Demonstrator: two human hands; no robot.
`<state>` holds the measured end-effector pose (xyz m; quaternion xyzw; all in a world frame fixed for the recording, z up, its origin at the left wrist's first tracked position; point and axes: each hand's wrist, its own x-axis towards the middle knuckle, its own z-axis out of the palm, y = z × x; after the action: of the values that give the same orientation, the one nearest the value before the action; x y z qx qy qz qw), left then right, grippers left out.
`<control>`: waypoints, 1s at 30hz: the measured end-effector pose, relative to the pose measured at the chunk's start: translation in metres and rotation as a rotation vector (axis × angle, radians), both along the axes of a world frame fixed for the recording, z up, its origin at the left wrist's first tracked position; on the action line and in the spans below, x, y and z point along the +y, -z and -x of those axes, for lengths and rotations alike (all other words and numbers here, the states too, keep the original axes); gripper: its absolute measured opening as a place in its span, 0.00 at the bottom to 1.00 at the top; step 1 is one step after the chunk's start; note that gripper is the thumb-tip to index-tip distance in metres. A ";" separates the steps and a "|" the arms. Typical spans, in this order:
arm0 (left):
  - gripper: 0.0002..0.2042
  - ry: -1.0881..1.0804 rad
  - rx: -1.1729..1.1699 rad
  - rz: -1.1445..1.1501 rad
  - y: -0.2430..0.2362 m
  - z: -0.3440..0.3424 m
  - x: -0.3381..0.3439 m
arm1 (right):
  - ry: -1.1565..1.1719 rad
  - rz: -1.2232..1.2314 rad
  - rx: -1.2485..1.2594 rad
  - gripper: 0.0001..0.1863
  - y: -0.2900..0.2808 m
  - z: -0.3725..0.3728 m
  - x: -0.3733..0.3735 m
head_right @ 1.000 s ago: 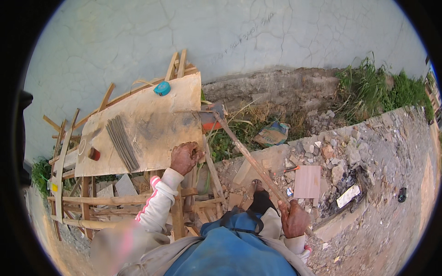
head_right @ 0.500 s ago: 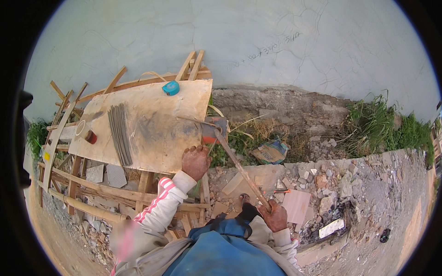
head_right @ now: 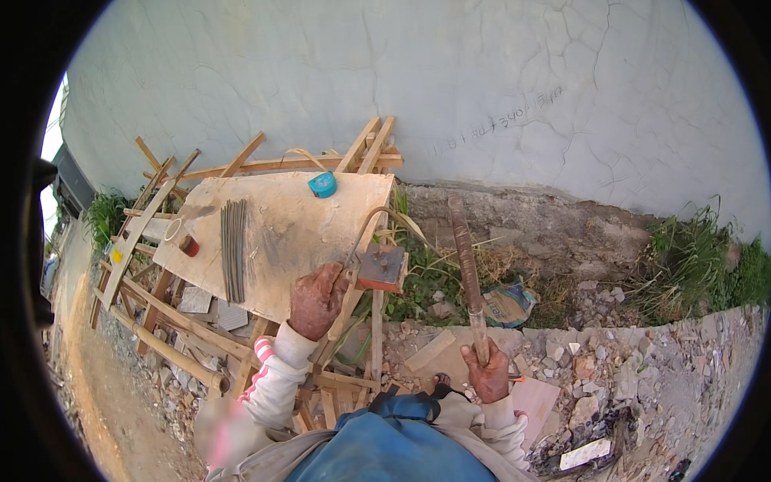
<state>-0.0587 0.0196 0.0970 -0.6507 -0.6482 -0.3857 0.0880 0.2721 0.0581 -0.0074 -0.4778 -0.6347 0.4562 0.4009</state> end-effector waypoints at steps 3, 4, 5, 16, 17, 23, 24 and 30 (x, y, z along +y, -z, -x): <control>0.04 0.040 -0.061 0.000 -0.010 -0.003 -0.001 | 0.043 -0.257 -0.022 0.10 -0.033 0.003 0.043; 0.04 0.052 -0.062 0.020 -0.009 -0.005 -0.002 | 0.051 -0.329 -0.060 0.11 -0.043 -0.001 0.054; 0.04 0.067 -0.082 0.049 -0.007 -0.008 -0.004 | 0.057 -0.400 -0.102 0.11 -0.052 -0.007 0.065; 0.08 -0.055 -0.175 0.251 0.042 -0.023 -0.014 | -0.626 0.395 0.198 0.16 -0.026 0.039 0.151; 0.08 -0.109 -0.130 0.288 0.048 -0.021 -0.013 | -0.661 0.423 0.139 0.16 -0.024 0.044 0.156; 0.12 -0.419 0.106 0.431 0.079 -0.018 -0.013 | -0.797 0.500 0.150 0.12 -0.012 0.081 0.173; 0.12 -0.451 0.127 0.419 0.082 -0.016 -0.012 | -0.805 0.507 0.141 0.12 -0.012 0.086 0.176; 0.13 -0.559 0.174 0.463 0.097 -0.010 -0.007 | -0.790 0.538 0.060 0.13 -0.006 0.103 0.187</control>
<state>-0.0484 0.0128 0.0004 -0.4817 -0.8609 -0.1332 0.0950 0.1695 0.2453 -0.0016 -0.2732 -0.6154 0.7353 0.0772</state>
